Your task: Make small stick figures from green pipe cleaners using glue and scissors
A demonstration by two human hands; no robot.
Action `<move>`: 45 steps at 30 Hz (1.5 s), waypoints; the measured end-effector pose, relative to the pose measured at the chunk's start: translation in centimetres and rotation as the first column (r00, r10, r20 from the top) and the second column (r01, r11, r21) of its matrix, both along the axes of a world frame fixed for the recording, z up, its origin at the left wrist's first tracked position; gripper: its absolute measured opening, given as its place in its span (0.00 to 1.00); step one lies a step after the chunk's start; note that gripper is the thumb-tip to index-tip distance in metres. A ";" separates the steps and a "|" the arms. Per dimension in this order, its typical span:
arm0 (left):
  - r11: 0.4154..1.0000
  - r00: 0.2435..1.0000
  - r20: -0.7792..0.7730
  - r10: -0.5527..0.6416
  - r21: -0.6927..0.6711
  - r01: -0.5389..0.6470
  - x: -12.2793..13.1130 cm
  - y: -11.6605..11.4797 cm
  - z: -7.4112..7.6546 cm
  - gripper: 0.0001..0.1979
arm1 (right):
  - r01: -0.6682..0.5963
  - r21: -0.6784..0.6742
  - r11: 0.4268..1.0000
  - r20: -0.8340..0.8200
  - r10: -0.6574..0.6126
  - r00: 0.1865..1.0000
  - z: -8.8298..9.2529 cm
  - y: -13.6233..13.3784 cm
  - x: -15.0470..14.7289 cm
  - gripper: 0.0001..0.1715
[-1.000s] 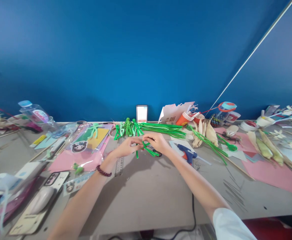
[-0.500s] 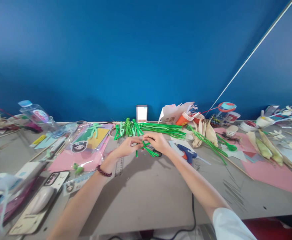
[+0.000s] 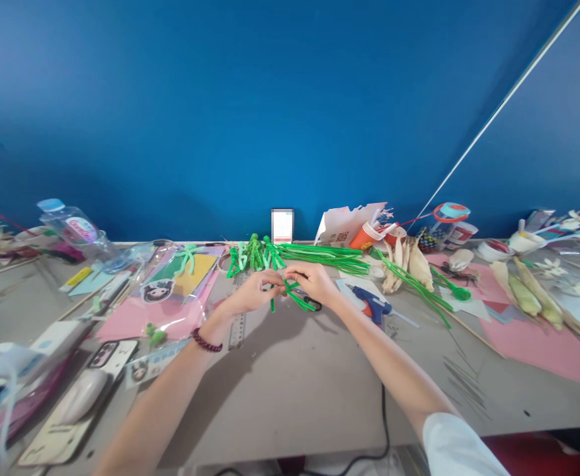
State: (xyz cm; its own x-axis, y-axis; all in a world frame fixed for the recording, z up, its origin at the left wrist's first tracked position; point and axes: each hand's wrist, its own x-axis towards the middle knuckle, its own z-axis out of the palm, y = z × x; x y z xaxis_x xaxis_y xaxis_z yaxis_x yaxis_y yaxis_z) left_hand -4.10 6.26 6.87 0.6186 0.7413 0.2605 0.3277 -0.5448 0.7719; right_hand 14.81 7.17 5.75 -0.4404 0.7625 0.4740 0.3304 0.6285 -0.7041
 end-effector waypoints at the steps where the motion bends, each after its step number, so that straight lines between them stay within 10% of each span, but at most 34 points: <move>1: 1.000 1.000 -0.002 0.005 0.006 -0.005 0.0 0.0 0.0 0.13 | 0.001 0.002 1.000 -0.001 -0.001 1.000 0.0 0.0 0.0 0.12; 45: 1.000 1.000 0.019 0.024 -0.012 -0.024 0.1 0.0 -0.3 0.13 | 0.004 0.021 1.000 0.011 -0.004 1.000 0.4 -0.2 0.0 0.11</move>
State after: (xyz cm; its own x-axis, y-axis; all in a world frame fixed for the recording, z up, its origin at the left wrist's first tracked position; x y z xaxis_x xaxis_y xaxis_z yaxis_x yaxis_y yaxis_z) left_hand -4.02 6.29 6.53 0.5955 0.7592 0.2628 0.3260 -0.5274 0.7846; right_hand 14.85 7.01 6.12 -0.4426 0.7544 0.4847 0.3406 0.6415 -0.6874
